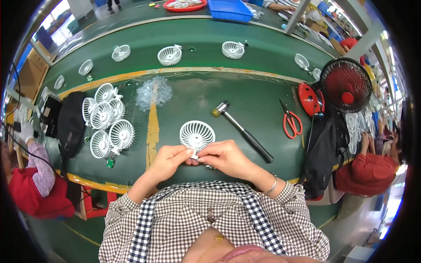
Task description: The person assembles fan housings by attaching small electronic boards and plastic pieces to fan grilles by hand and with a mallet, then places the assembled housings onto a conveyor belt.
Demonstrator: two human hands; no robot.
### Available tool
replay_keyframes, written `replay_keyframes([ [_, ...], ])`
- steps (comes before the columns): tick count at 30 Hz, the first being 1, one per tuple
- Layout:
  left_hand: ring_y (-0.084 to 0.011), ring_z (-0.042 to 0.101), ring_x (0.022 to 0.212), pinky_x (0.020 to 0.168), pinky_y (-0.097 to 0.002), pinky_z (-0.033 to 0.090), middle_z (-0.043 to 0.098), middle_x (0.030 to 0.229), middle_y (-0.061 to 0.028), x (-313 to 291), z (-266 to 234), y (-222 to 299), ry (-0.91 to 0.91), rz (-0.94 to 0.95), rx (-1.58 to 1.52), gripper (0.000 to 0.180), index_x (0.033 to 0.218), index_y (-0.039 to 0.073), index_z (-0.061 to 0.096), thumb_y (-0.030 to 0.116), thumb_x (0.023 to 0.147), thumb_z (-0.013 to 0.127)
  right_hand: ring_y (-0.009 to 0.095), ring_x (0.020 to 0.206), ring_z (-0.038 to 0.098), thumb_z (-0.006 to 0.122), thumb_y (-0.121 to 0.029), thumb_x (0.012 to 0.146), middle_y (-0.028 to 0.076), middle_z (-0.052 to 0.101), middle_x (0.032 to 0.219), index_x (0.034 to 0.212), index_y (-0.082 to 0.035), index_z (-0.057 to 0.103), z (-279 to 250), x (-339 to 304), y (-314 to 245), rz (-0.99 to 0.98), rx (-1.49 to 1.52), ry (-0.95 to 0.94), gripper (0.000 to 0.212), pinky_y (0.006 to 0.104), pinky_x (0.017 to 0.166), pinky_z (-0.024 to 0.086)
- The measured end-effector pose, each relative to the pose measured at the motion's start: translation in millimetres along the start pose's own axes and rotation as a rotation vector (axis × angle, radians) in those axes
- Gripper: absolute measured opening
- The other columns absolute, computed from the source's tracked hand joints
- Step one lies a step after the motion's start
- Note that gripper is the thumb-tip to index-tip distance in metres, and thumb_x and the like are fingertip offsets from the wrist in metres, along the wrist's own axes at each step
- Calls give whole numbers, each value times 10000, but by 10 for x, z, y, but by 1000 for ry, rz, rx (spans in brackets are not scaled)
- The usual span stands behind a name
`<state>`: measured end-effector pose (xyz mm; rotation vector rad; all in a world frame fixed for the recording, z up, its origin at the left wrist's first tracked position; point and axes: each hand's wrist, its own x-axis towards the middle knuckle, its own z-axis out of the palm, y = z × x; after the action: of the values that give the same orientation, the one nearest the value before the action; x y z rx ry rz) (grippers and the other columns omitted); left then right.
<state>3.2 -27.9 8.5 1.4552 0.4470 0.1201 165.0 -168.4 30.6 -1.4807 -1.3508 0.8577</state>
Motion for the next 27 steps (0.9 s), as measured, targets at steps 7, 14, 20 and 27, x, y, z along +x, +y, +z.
replay_keyframes([
  [7, -106, 537, 478, 451, -236, 422, 586, 556, -37, -40, -165, 505, -63, -240, 120, 428, 697, 16, 607, 322, 978, 503, 187, 580, 587, 693, -143, 815, 90, 599, 661, 802, -29, 643, 4, 59, -135, -151, -158, 78, 125, 314, 506, 453],
  [14, -305, 482, 1066, 903, -365, 426, 540, 1138, -148, 168, 97, -93, 211, 295, 833, 415, 1018, -26, 624, 216, 723, 788, 187, 657, 563, 690, -177, 821, 65, 608, 763, 835, -32, 666, 44, 128, 416, 66, -407, 306, 147, 311, 563, 460],
  [20, -297, 482, 1063, 916, -371, 414, 553, 1175, -136, 234, 58, -145, 246, 302, 723, 440, 1033, -34, 623, 218, 713, 789, 310, 856, 539, 658, -85, 793, 114, 571, 999, 956, -20, 569, -471, 16, 553, 65, -1101, 434, 197, 422, 737, 462],
  [27, -291, 471, 1105, 936, -374, 405, 550, 1203, -121, 191, 10, -178, 216, 268, 678, 444, 1056, -12, 628, 219, 710, 786, 246, 757, 644, 611, 122, 771, 158, 663, 906, 1125, 0, 629, -278, -22, -134, -298, -494, 694, 376, 299, 659, 515],
])
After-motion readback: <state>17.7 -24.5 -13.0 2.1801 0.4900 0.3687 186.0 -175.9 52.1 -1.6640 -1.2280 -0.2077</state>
